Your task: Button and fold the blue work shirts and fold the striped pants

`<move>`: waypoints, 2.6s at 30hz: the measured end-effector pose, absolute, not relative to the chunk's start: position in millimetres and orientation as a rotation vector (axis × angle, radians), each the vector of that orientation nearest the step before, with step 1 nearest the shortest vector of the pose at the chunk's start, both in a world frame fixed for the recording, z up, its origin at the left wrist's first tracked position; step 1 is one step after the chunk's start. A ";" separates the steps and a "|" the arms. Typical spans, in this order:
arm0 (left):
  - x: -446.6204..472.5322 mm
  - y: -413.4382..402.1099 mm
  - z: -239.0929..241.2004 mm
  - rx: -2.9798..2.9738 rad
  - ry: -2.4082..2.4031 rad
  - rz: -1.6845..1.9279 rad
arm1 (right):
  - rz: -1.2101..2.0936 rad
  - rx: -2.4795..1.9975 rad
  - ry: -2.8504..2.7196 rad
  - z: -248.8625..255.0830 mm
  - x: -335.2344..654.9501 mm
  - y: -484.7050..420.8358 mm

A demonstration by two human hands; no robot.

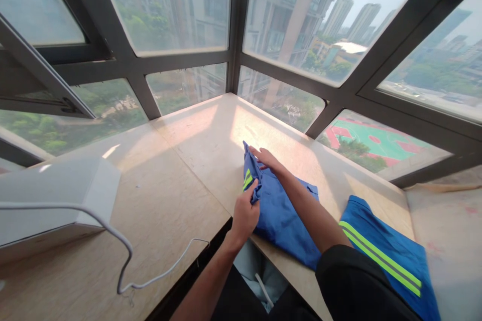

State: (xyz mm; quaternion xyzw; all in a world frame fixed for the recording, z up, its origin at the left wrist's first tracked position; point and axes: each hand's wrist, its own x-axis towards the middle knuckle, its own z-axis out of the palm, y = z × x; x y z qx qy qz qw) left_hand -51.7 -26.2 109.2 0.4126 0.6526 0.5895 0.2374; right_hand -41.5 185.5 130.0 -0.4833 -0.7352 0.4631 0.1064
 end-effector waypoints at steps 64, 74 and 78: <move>42.8 -59.8 23.5 1.934 2.166 1.132 | 0.486 -1.473 -2.358 -3.1 209.8 103.2; 1.0 -52.3 10.2 1.710 2.180 1.186 | 0.402 -1.464 -2.488 -14.5 222.8 102.2; -8.7 -62.8 4.5 1.650 2.277 1.218 | 0.381 -1.466 -2.512 -13.8 225.2 95.1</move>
